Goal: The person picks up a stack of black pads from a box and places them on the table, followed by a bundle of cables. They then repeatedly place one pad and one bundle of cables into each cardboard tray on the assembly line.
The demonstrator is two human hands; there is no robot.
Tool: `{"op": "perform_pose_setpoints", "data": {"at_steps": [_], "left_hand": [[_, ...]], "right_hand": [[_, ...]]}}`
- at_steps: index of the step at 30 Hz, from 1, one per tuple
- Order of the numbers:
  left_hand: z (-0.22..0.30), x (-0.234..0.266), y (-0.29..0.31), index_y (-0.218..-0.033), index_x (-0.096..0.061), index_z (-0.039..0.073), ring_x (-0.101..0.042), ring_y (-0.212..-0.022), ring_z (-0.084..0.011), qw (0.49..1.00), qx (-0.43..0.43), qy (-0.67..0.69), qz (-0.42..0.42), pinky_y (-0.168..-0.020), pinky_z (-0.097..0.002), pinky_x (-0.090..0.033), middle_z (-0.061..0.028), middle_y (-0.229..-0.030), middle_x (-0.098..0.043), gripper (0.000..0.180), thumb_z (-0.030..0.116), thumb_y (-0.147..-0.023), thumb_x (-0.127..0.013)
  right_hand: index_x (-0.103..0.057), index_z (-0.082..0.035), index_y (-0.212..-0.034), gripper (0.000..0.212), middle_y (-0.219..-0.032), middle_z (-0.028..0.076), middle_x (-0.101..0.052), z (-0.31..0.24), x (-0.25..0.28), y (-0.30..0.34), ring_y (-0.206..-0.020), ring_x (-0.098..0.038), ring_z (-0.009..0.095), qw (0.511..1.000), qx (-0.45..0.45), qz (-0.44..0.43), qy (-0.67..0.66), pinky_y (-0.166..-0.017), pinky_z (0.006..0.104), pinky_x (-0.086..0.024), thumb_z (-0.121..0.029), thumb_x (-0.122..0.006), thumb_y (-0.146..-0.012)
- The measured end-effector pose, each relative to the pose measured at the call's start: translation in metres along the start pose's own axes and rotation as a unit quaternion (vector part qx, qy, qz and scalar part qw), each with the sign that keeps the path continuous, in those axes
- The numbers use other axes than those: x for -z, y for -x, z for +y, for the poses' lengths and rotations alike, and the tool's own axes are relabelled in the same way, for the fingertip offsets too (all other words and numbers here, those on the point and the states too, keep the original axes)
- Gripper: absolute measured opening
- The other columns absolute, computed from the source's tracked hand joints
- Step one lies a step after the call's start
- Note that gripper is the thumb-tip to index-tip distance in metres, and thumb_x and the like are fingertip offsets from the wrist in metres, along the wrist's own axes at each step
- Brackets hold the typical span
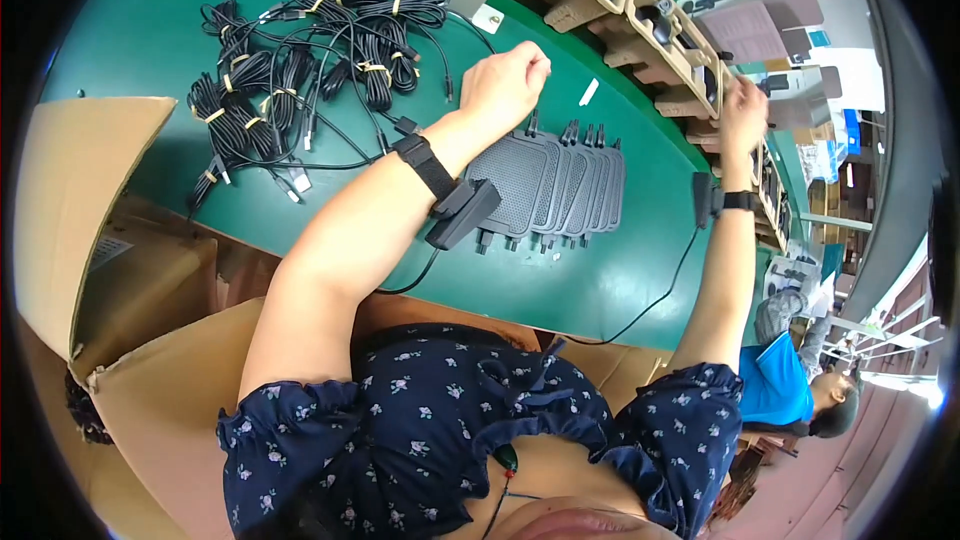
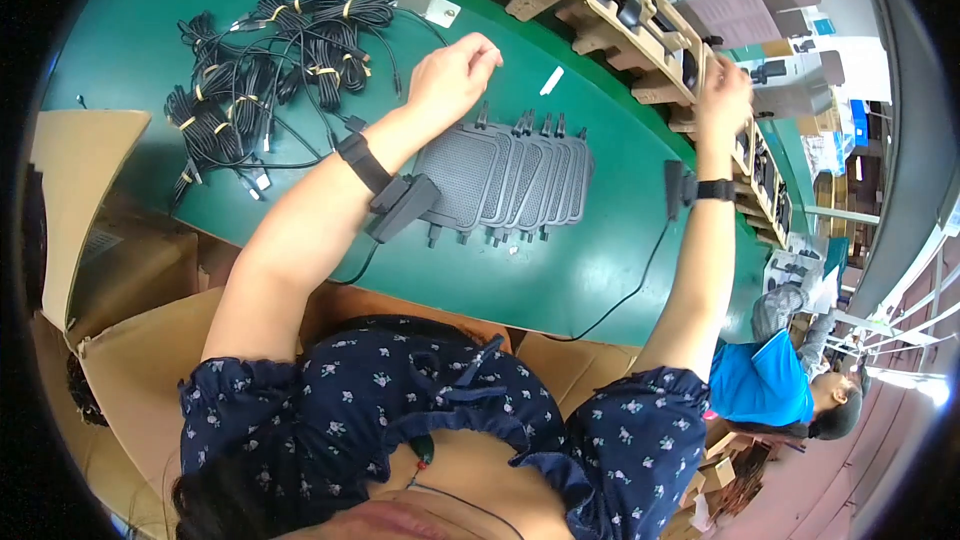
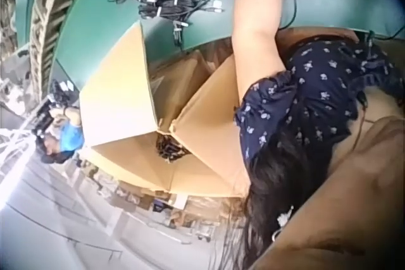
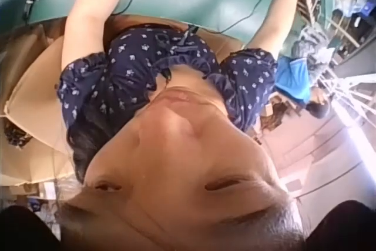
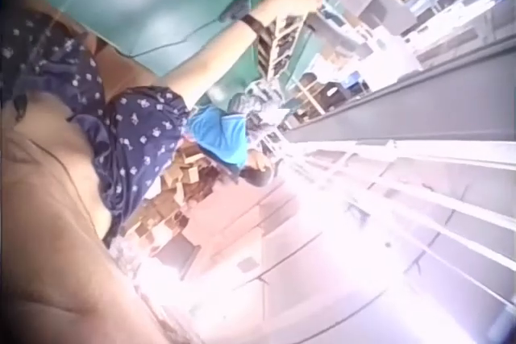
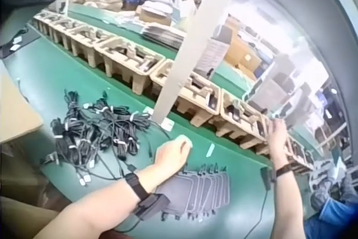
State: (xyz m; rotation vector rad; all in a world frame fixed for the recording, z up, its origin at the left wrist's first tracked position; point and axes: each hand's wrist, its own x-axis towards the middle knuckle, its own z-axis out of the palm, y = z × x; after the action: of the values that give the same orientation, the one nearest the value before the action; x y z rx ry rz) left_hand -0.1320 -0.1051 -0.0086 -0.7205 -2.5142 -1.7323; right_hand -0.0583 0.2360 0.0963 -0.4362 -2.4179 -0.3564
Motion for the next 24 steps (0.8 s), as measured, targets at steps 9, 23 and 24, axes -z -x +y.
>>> {"op": "perform_pose_setpoints", "data": {"at_steps": [9,23,24], "left_hand": [[-0.018,-0.014,-0.005,-0.099,-0.055,0.010,-0.058,-0.087,-0.0318,0.997,-0.057,0.002,0.053,-0.074,-0.0413,-0.046,-0.0139,-0.090,-0.061,0.027,0.030,-0.081,-0.052],[0.012,-0.006,0.004,-0.117,-0.042,0.003,-0.056,-0.100,-0.0273,0.991,-0.097,-0.038,-0.083,-0.081,-0.0381,-0.045,-0.0140,-0.109,-0.058,0.040,0.022,-0.083,-0.051],[0.014,-0.013,0.003,-0.117,-0.042,0.003,-0.056,-0.100,-0.0273,0.990,-0.104,-0.034,-0.092,-0.081,-0.0381,-0.045,-0.0140,-0.109,-0.058,0.040,0.022,-0.083,-0.051]], "right_hand": [[-0.057,-0.010,-0.104,0.020,-0.100,0.010,-0.059,-0.315,0.043,0.001,-0.096,-0.056,0.029,0.854,0.351,-0.078,-0.375,-0.080,0.0354,-0.047,-0.015,-0.053,-0.084],[-0.054,-0.005,-0.096,0.025,-0.085,0.018,-0.061,-0.291,0.053,0.012,-0.081,-0.059,0.035,0.892,0.213,-0.224,-0.329,-0.069,0.0403,-0.047,-0.025,-0.056,-0.082],[-0.051,-0.002,-0.100,0.025,-0.087,0.015,-0.062,-0.274,0.051,0.014,-0.078,-0.062,0.029,0.876,0.161,-0.241,-0.386,-0.067,0.0364,-0.048,-0.021,-0.055,-0.084]]}}
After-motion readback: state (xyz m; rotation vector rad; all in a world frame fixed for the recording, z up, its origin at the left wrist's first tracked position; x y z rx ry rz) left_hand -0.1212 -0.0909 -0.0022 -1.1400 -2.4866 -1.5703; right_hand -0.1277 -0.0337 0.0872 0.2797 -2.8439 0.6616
